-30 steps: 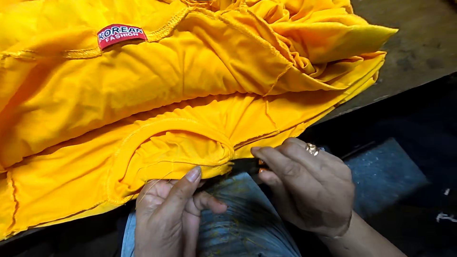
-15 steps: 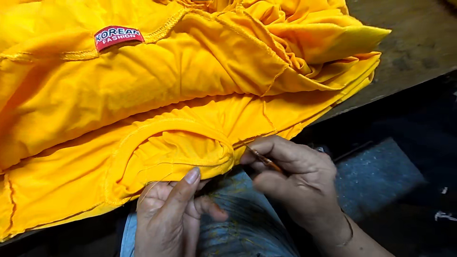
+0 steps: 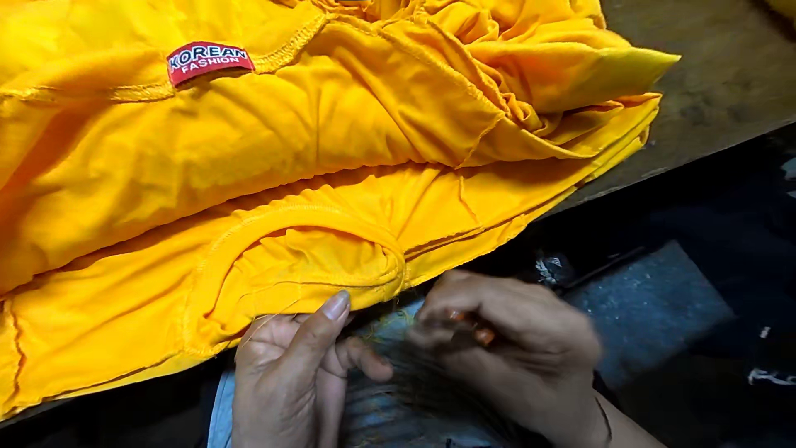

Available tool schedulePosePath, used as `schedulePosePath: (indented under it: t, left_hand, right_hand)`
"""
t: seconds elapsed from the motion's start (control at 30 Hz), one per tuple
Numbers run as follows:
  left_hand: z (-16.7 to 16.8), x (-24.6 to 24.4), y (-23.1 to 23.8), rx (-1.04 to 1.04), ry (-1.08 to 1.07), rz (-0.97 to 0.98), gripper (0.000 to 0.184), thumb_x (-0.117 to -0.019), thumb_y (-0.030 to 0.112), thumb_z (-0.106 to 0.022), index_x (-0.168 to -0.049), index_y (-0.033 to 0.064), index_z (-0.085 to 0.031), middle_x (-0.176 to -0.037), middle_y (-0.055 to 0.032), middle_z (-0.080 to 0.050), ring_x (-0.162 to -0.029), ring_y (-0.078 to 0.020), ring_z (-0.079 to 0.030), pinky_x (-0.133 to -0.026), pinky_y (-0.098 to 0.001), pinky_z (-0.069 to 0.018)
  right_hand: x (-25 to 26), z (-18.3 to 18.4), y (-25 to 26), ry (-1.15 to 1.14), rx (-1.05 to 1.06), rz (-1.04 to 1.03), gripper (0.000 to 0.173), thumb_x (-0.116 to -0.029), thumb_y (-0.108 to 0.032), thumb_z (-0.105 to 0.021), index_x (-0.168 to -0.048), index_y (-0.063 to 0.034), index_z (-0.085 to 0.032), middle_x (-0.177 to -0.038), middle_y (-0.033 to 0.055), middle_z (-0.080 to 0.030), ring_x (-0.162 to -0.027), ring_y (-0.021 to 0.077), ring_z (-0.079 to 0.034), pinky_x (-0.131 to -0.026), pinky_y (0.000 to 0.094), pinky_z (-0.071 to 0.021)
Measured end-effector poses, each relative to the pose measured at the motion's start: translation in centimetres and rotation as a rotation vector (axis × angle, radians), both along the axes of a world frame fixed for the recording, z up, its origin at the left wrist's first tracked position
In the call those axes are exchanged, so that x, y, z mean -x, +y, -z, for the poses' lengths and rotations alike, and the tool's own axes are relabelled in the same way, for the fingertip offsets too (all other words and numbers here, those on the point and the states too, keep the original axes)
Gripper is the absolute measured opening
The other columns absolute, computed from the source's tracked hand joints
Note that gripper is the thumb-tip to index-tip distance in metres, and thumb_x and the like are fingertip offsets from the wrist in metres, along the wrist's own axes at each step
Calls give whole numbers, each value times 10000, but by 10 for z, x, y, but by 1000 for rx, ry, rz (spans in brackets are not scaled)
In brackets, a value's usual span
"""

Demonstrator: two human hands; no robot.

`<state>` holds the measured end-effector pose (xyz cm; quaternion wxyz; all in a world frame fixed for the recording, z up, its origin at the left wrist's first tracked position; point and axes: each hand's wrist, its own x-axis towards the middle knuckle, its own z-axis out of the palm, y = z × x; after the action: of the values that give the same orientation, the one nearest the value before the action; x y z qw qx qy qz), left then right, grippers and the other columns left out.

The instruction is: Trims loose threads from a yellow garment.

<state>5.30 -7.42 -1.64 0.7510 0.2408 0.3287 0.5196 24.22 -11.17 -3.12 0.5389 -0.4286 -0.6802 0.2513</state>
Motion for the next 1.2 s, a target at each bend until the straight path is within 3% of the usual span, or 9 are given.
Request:
schedulePosePath:
  t: [0.07, 0.2, 0.4, 0.57, 0.67, 0.77, 0.87, 1.03, 1.2]
  left_hand:
    - [0, -1, 0, -5, 4, 5, 155, -983, 12, -623, -858, -47, -693, -892, -224, -726, -679, -249, -749, -597, -370, -647]
    - [-2, -1, -2, -4, 64, -4, 138, -988, 7, -604, -880, -34, -679, -850, -210, -716, -675, -249, -739, -654, -396, -651]
    - [1, 1, -4, 34, 120, 41, 105, -917, 32, -726, -823, -15, -719, -741, -182, -709, -616, -186, -712, -638, -308, -628]
    - [0, 0, -1, 27, 200, 27, 126, -893, 10, -732, -767, 10, -730, -634, -138, -679, -534, -144, -674, -578, -269, -606]
    - [3, 2, 1, -1, 158, 40, 76, -900, -23, -717, -825, -24, -728, -713, -195, -714, -587, -196, -720, -620, -298, -633]
    - [8, 1, 1, -30, 155, 38, 60, -913, 11, -717, -861, -16, -727, -780, -199, -721, -637, -209, -724, -656, -323, -635]
    - [10, 1, -2, -60, 165, 45, 36, -898, 12, -736, -883, -21, -732, -780, -196, -719, -647, -206, -720, -670, -325, -632]
    - [16, 7, -9, -152, 234, 110, 49, -893, -39, -708, -936, -19, -723, -770, -195, -725, -633, -198, -715, -664, -314, -623]
    - [22, 25, -12, -70, 53, 163, 237, -976, 161, -686, -1133, -16, -706, -1117, -264, -709, -902, -265, -746, -719, -349, -628]
  right_hand:
    - [-3, -5, 5, -127, -100, 161, 120, -887, -37, -712, -999, 4, -720, -801, 12, -635, -714, 37, -589, -618, 157, -507]
    - [-2, -8, 11, -449, -270, 176, 209, -955, -112, -631, -1114, -34, -742, -756, 34, -572, -667, 114, -523, -573, 234, -420]
    - [6, -9, 16, -562, -392, 153, 164, -980, -112, -607, -998, -9, -733, -714, 38, -547, -629, 139, -464, -557, 274, -358]
    - [-4, -7, 15, -542, -227, 2, 148, -952, -88, -508, -939, -72, -655, -745, 15, -537, -657, 114, -518, -544, 245, -393]
    - [-16, 0, 5, -440, -80, -197, 203, -993, -157, -483, -915, -80, -653, -754, -7, -551, -674, 74, -531, -566, 218, -422]
    - [-14, 4, -6, -345, 11, -85, 267, -1050, -262, -482, -918, -88, -633, -777, -23, -586, -695, 32, -552, -589, 187, -448]
    - [-3, 2, -6, -48, 242, 100, 266, -947, -312, -737, -1037, -71, -673, -739, -82, -551, -607, -35, -474, -521, 104, -403]
    - [15, 2, 5, 686, 629, -8, 83, -911, -87, -742, -960, -22, -726, -640, 57, -591, -484, 28, -448, -442, 153, -364]
    - [19, -3, 7, 891, 664, -32, 93, -963, -29, -634, -880, -29, -677, -602, 40, -521, -459, 8, -411, -424, 136, -337]
